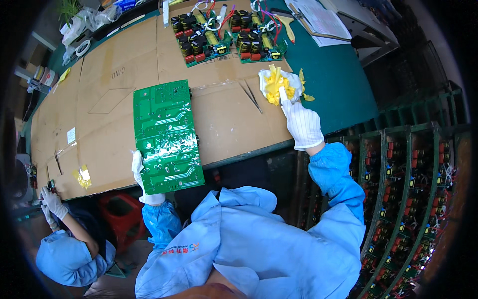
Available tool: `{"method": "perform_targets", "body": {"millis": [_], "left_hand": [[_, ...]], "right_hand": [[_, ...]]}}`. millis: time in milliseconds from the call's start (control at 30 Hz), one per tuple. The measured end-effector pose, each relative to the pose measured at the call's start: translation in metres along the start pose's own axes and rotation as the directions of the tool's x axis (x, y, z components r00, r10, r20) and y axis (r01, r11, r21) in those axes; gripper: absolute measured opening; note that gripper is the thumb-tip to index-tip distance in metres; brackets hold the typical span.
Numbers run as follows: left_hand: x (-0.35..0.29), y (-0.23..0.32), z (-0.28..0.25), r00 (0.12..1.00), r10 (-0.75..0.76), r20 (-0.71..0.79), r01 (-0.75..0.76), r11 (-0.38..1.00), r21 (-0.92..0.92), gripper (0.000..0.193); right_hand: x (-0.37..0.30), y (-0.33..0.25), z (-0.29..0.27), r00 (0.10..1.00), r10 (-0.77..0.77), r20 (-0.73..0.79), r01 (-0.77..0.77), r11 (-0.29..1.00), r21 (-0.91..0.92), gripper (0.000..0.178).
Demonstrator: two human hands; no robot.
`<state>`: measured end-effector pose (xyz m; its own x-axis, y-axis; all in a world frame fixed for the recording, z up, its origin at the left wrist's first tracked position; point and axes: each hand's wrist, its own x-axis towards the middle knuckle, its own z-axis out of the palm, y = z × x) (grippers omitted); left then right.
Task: The person is manually assembling and inspecting electronic components on printed circuit boards at a factory workbench.
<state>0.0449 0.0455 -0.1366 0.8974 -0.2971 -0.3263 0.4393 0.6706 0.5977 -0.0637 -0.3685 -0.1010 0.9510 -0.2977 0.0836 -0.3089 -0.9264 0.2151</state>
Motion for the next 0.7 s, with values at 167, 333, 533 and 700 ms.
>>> {"method": "perform_targets", "body": {"millis": [167, 333, 533, 700], "left_hand": [[0.002, 0.002, 0.008, 0.998, -0.034, 0.043, 0.034, 0.999, -0.009, 0.054], [0.003, 0.006, 0.010, 0.997, -0.026, 0.073, 0.028, 0.999, -0.034, 0.051], [0.001, 0.048, 0.045, 0.988, 0.120, 0.098, -0.153, 0.855, 0.495, 0.029], [-0.017, 0.115, 0.118, 0.685, 0.046, 0.727, -0.728, -0.009, 0.686, 0.045]], "right_hand": [[-0.005, 0.025, -0.003, 0.997, 0.083, 0.009, -0.078, 0.895, 0.439, 0.071], [-0.023, 0.021, -0.020, 0.980, 0.163, -0.115, -0.087, 0.867, 0.491, 0.083], [-0.019, -0.002, -0.045, 0.941, 0.181, -0.288, 0.118, 0.621, 0.775, 0.068], [0.017, -0.040, -0.113, 0.721, -0.146, -0.677, 0.591, 0.639, 0.492, 0.041]]}}
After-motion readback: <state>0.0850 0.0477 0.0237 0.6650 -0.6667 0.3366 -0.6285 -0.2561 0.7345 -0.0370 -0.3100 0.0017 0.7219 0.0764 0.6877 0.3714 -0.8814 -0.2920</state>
